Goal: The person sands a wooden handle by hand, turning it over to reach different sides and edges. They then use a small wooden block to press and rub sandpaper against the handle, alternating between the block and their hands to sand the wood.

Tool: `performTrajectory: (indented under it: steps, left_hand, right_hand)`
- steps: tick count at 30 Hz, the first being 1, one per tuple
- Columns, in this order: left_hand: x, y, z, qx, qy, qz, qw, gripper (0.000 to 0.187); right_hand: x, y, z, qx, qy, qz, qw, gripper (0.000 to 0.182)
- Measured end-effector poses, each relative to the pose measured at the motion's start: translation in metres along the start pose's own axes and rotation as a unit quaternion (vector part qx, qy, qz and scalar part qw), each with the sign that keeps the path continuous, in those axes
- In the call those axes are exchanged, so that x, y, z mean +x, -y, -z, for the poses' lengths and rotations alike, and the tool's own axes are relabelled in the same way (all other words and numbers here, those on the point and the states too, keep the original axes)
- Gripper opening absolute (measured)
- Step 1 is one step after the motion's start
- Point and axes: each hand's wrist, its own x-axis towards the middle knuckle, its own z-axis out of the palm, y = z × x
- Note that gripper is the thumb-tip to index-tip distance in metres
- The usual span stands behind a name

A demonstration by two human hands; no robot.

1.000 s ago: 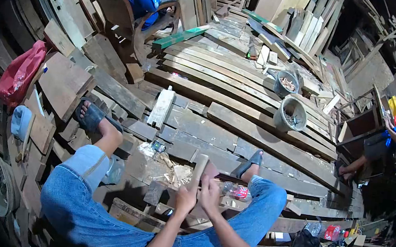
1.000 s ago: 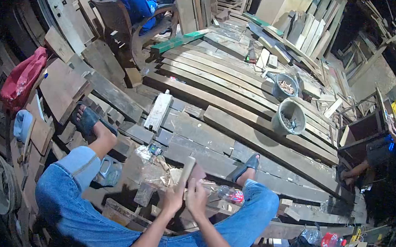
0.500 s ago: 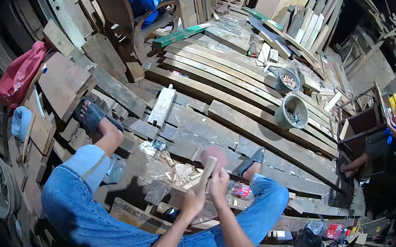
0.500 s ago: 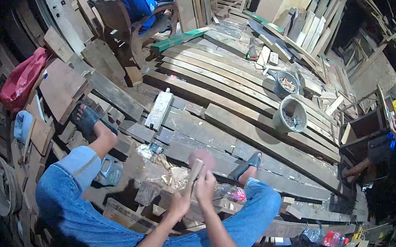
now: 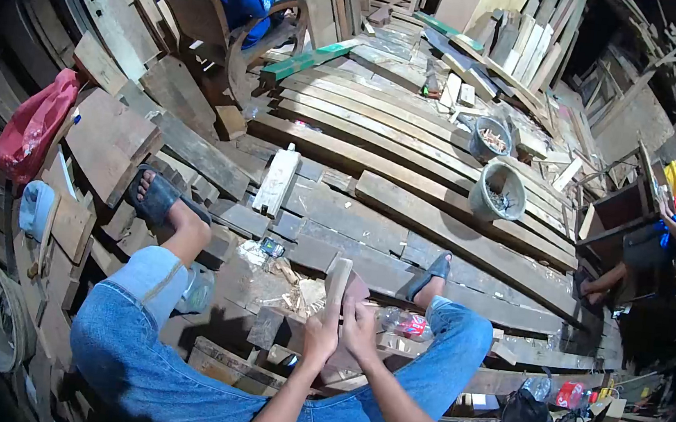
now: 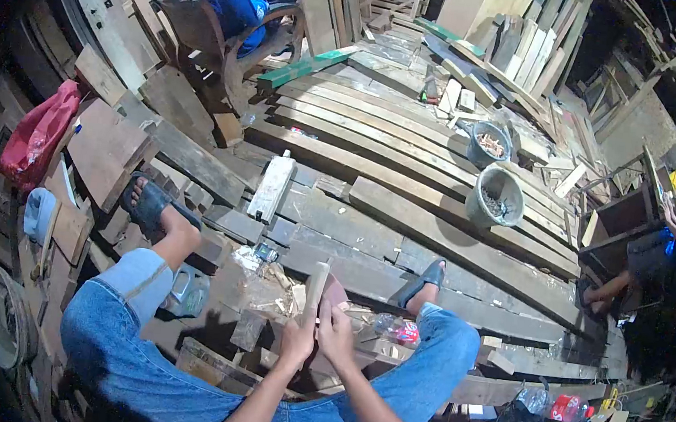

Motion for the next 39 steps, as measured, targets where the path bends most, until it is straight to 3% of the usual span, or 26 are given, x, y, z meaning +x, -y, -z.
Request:
performTrajectory:
  steps: [1,3,4,8,9,12,13,14,17,18,22,23,25,26,27,29,32,35,36,37,39]
  left_hand:
    - [-0.003,0.0,0.001,-0.015,-0.004,-0.022,1.0,0.07]
    - [-0.014,0.008,-0.016,0.088,-0.053,0.001,0.995,0.068]
    - [-0.01,0.011,-0.019,0.057,-0.01,0.01,0.998,0.068]
    - [0.005,0.012,-0.008,0.018,-0.023,-0.016,0.999,0.067]
    - [0.004,0.002,0.001,0.022,0.01,0.031,0.999,0.066]
    - [0.01,0.03,-0.014,0.012,-0.032,-0.023,0.999,0.071]
    - [0.002,0.025,-0.018,0.026,-0.032,-0.041,0.998,0.071]
    - [-0.003,0.017,-0.02,-0.001,-0.046,-0.074,0.996,0.067]
    - [0.003,0.004,-0.003,-0.022,0.001,0.0,1.0,0.063]
    - [0.002,-0.001,0.001,-0.009,-0.022,-0.023,0.999,0.062]
    - [-0.017,-0.01,-0.017,0.067,-0.028,0.006,0.997,0.058]
    - [-0.022,-0.007,-0.02,-0.008,0.03,-0.036,0.999,0.074]
    - [-0.012,0.001,-0.018,0.028,0.01,-0.033,0.999,0.07]
    - [0.007,0.022,-0.019,-0.046,0.026,-0.033,0.998,0.07]
    - [0.001,-0.002,-0.005,-0.033,0.026,-0.028,0.999,0.071]
    - [-0.002,0.001,-0.003,-0.076,0.022,-0.006,0.997,0.066]
    - [-0.005,0.031,-0.03,0.037,0.0,-0.06,0.997,0.07]
    - [0.004,0.019,-0.023,-0.014,-0.005,-0.009,1.0,0.072]
    - [0.009,0.013,-0.009,-0.022,0.036,0.028,0.999,0.071]
    - [0.01,0.006,-0.001,0.006,0.007,-0.005,1.0,0.07]
    - [0.002,0.005,-0.001,-0.053,0.02,0.028,0.998,0.068]
  right_hand:
    - [0.004,-0.003,-0.002,-0.008,0.004,0.019,1.0,0.05]
    - [0.032,0.002,0.01,0.028,-0.006,-0.003,1.0,0.05]
    - [0.038,0.018,0.01,0.14,-0.024,-0.044,0.989,0.051]
    - [0.01,0.011,0.006,0.018,-0.023,0.004,1.0,0.052]
    - [-0.002,0.01,0.0,0.0,-0.022,0.0,1.0,0.051]
    - [0.01,0.008,0.008,0.009,-0.01,0.0,1.0,0.048]
    - [0.015,0.016,0.011,0.128,-0.019,-0.059,0.99,0.047]
    - [0.01,0.019,0.009,0.101,-0.021,-0.067,0.992,0.048]
    - [-0.012,0.022,0.006,0.026,0.027,-0.058,0.998,0.049]
    - [-0.013,0.021,0.002,-0.012,0.01,-0.001,1.0,0.051]
    - [0.015,0.042,0.02,0.138,-0.035,-0.094,0.985,0.053]
    - [0.02,0.03,0.023,0.148,-0.017,-0.137,0.979,0.052]
    - [0.005,0.019,0.008,0.104,-0.056,-0.071,0.99,0.052]
    - [-0.005,-0.008,-0.002,0.077,-0.034,-0.05,0.995,0.051]
    - [-0.016,0.005,0.004,0.038,0.015,-0.069,0.997,0.051]
    - [-0.01,0.001,-0.003,0.077,-0.032,0.036,0.996,0.053]
    - [0.021,0.017,0.021,0.123,-0.036,-0.093,0.987,0.052]
    - [0.003,0.021,0.014,0.014,-0.029,-0.032,0.999,0.049]
    - [-0.009,0.02,0.015,-0.033,0.018,0.0,0.999,0.047]
    - [-0.015,0.022,0.01,-0.065,0.007,0.031,0.997,0.046]
    - [-0.009,0.032,0.007,0.01,-0.027,0.063,0.998,0.047]
